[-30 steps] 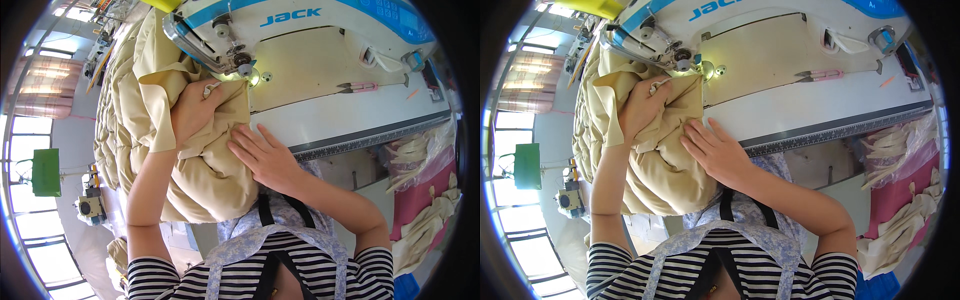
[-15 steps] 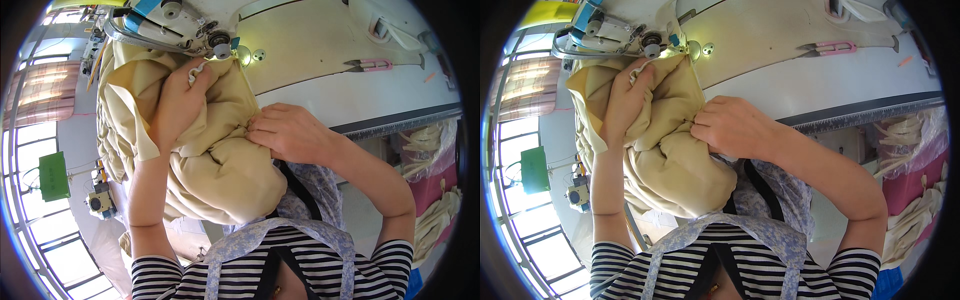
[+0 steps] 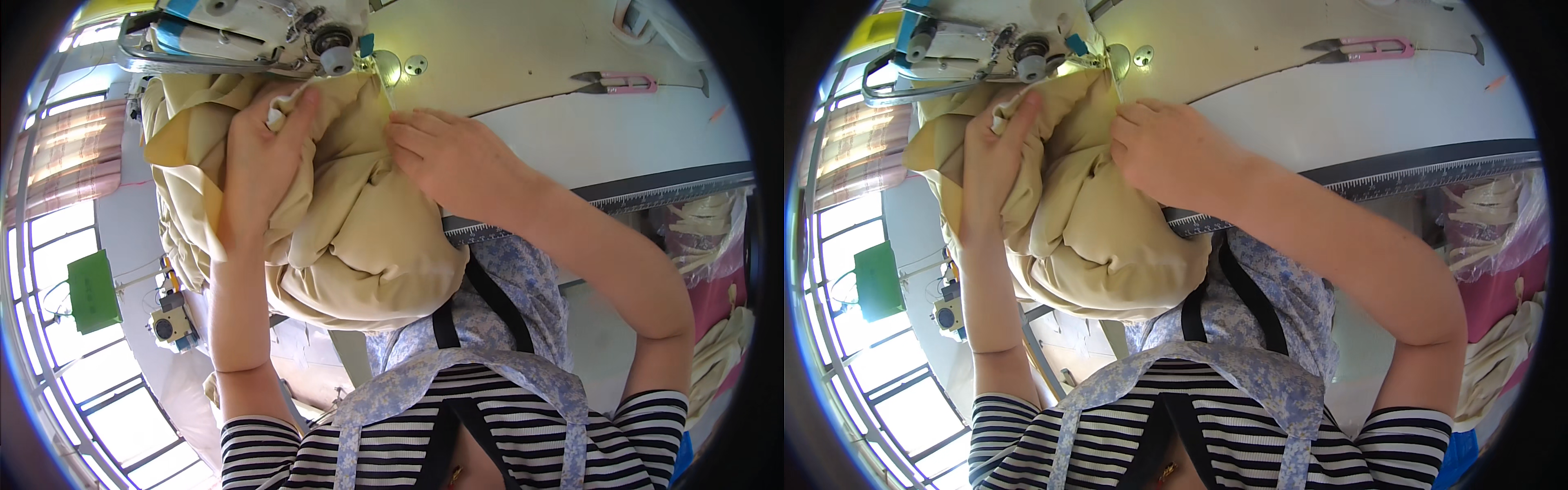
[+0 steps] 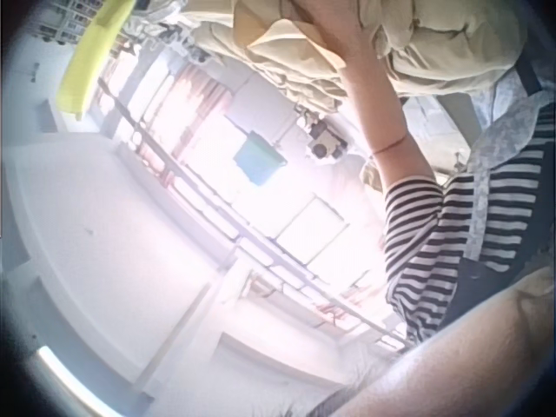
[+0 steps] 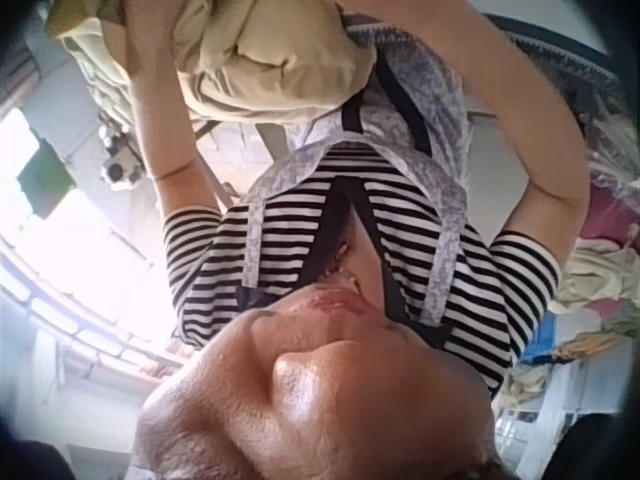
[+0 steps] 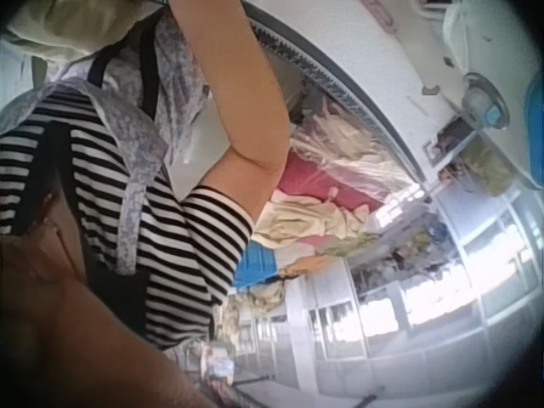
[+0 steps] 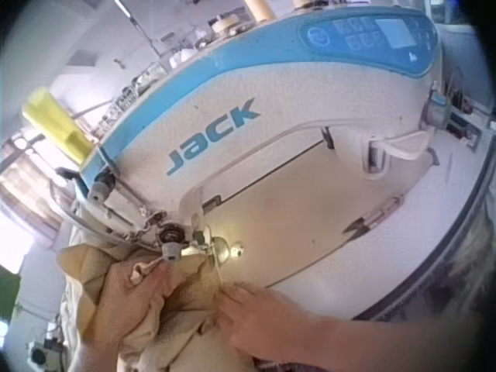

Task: The person sews a beige quilted jacket using a sewing machine. They guide the fabric under the needle, align edges, and adjust the jacket as needed while operating the machine.

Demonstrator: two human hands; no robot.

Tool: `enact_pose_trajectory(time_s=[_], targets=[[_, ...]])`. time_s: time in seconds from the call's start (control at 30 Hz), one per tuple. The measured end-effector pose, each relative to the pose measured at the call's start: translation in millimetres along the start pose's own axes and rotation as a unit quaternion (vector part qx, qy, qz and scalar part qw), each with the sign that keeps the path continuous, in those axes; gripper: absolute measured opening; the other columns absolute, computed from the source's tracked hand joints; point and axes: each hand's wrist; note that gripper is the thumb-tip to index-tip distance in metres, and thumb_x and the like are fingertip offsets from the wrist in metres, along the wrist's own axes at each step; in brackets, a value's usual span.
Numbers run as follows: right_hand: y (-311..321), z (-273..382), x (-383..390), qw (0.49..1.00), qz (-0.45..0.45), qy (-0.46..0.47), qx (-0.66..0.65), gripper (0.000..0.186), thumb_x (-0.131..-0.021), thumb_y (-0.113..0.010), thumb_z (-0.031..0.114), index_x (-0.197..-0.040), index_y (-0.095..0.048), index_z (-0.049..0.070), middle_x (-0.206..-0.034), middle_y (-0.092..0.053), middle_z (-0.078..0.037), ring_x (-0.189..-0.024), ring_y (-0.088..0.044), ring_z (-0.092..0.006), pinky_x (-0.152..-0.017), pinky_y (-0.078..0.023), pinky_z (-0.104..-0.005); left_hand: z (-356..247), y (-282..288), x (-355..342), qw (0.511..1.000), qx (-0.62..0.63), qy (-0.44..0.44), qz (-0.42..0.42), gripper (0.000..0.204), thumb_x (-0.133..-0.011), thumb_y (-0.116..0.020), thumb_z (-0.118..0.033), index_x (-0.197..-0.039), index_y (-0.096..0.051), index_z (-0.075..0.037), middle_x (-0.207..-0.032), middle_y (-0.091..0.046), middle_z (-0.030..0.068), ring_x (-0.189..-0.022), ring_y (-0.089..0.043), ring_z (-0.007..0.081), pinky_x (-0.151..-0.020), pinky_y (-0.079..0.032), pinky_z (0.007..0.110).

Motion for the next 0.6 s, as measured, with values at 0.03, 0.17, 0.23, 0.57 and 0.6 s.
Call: enact_pose_trajectory(time_s=[0.03, 0.17, 0.23, 0.57, 0.6], targets=[[-1, -2, 0, 1.0, -0.028, 0.003, -0.008, 0.02, -0.082, -0.062, 0.014, -0.096, -0.069, 0.001, -0.101, -0.066, -0.01, -0.103, -0.063, -0.0237, -0.096, -0.052, -0.0338, 0, 2, -1, 1.0, 0.023, -0.012, -0.011, 0.022, -0.099, -0.069, -0.014, -0.108, -0.07, 0.005, -0.105, -0.069, 0.0048, -0.086, -0.057, 0.0086, -0.074, -0.048, 0.024], [-4, -3, -3, 0.996, -0.089, 0.019, 0.01, 0.019, -0.082, -0.062, 0.013, -0.096, -0.068, 0.002, -0.097, -0.067, -0.007, -0.103, -0.063, -0.0237, -0.092, -0.053, -0.0349, 3, -6, 3, 0.983, -0.094, -0.152, 0.029, 0.018, -0.096, -0.067, -0.009, -0.11, -0.07, 0.002, -0.114, -0.071, 0.0043, -0.101, -0.06, 0.0159, -0.088, -0.048, 0.03], [-3, -3, -5, 0.996, -0.088, 0.031, 0.006, 0.017, -0.082, -0.062, 0.013, -0.095, -0.067, 0.002, -0.097, -0.067, -0.007, -0.102, -0.064, -0.0237, -0.091, -0.054, -0.0356, 7, -12, 6, 0.903, -0.261, -0.339, 0.037, 0.016, -0.091, -0.068, -0.003, -0.107, -0.069, 0.001, -0.125, -0.069, 0.0082, -0.111, -0.061, 0.0257, -0.096, -0.048, 0.036], [10, 1, -3, 0.997, -0.033, 0.048, -0.044, 0.011, -0.081, -0.062, 0.012, -0.09, -0.062, 0.005, -0.092, -0.065, -0.006, -0.092, -0.064, -0.022, -0.081, -0.053, -0.0342, 5, -17, 6, 0.885, -0.34, -0.304, 0.089, 0.037, -0.077, -0.071, -0.001, -0.113, -0.068, -0.006, -0.134, -0.064, 0.006, -0.122, -0.058, 0.0284, -0.099, -0.045, 0.042], [10, 1, -4, 0.998, -0.027, 0.045, -0.046, 0.015, -0.08, -0.062, 0.013, -0.092, -0.063, 0.004, -0.094, -0.066, -0.007, -0.094, -0.065, -0.023, -0.081, -0.054, -0.0346, 4, -19, 8, 0.903, -0.321, -0.272, 0.084, 0.035, -0.079, -0.069, 0.0, -0.114, -0.068, -0.006, -0.135, -0.065, 0.0053, -0.121, -0.058, 0.0283, -0.099, -0.045, 0.042]])
Point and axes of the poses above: each hand's wrist, its own x-axis away from the middle knuckle, its own y-axis out of the back of the hand, z = x × y
